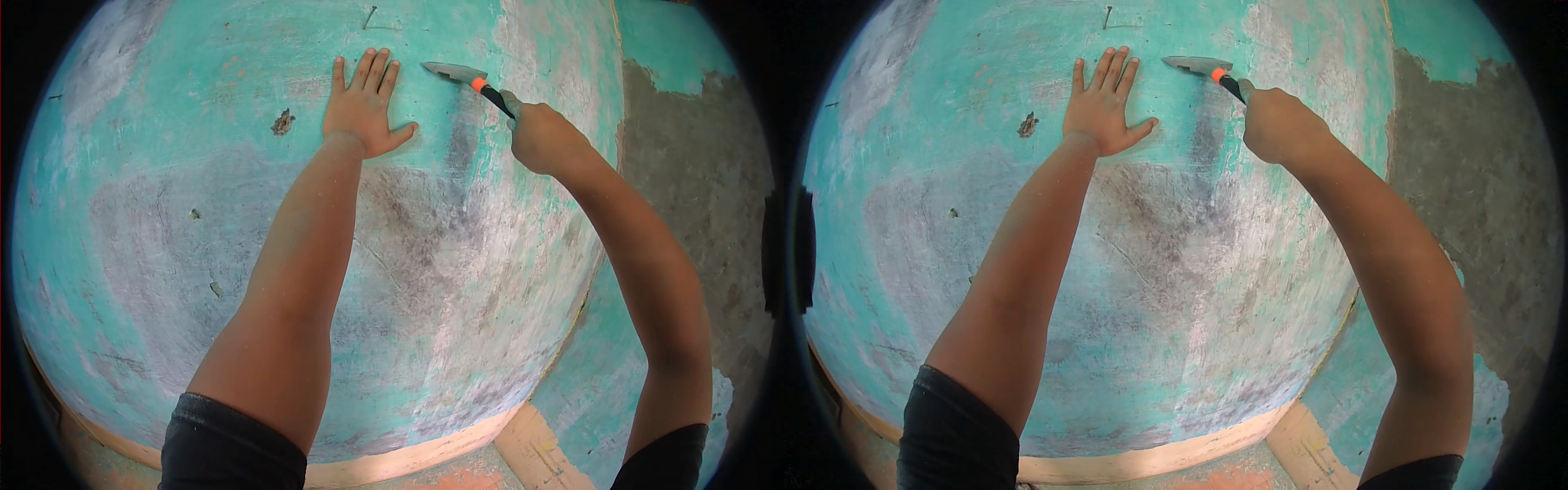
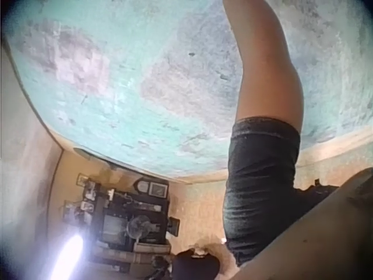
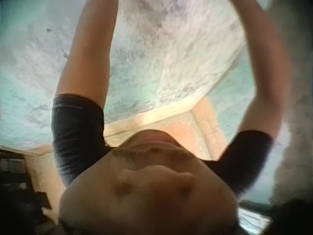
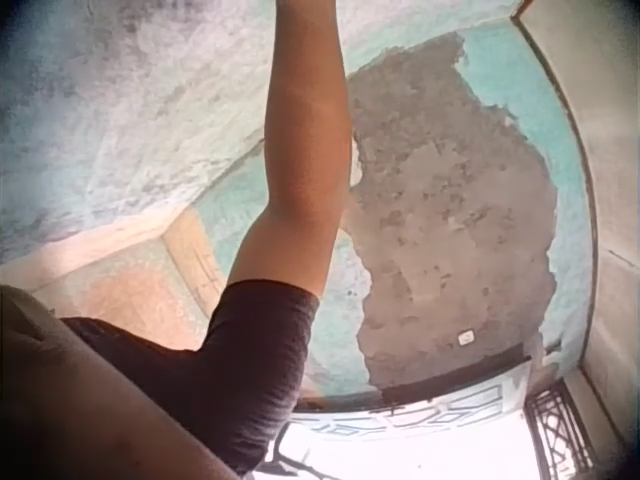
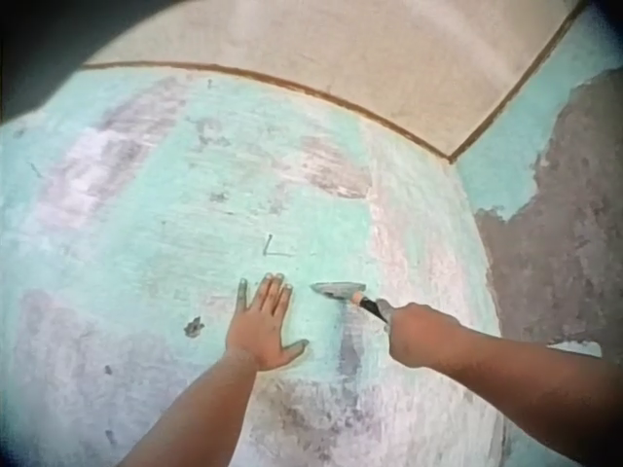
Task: Scraping old paint and plaster from an indoor wall using a hand-held scraper tool.
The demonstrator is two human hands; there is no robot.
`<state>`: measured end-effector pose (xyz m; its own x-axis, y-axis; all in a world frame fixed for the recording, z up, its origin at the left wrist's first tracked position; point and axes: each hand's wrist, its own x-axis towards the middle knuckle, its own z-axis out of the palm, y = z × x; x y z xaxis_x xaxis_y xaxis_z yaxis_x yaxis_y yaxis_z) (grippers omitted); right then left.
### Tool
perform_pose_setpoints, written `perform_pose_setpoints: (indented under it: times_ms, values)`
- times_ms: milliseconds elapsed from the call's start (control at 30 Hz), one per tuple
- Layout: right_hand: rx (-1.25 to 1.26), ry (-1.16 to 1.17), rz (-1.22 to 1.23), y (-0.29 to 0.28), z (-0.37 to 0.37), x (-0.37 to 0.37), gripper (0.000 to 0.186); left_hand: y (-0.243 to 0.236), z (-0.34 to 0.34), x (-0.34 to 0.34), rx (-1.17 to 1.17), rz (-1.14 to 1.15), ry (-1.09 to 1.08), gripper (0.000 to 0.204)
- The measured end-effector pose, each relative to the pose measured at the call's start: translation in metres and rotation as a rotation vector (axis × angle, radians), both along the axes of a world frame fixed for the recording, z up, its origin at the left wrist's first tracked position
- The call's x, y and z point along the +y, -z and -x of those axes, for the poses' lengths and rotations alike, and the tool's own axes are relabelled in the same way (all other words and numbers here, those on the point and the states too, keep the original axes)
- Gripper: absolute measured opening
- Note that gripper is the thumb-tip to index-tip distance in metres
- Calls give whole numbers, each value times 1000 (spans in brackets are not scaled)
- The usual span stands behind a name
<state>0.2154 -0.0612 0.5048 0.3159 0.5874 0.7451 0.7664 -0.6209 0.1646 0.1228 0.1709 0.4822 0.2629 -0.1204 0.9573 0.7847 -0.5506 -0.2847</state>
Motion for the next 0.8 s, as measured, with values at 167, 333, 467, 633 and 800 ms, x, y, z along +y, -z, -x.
perform_pose_setpoints:
  times_ms: [167, 333, 467, 633, 800]
  values:
    - [-20, 0, -34, -1, -9, 5, 48, -1, 2, -1, -11, -26, -4, 86]
    - [42, -16, 22, 0, 4, -3, 57, -1, 0, -2, 0, 6, 10, 86]
    - [51, 54, 44, 2, 6, 1, 58, 0, 3, -2, 1, 5, -36, 86]
    - [21, 25, 3, 2, 6, 1, 60, -1, 1, -3, 1, 2, 0, 85]
    - [27, 32, 17, 4, 3, 4, 60, 1, 0, 0, -9, 7, -4, 84]
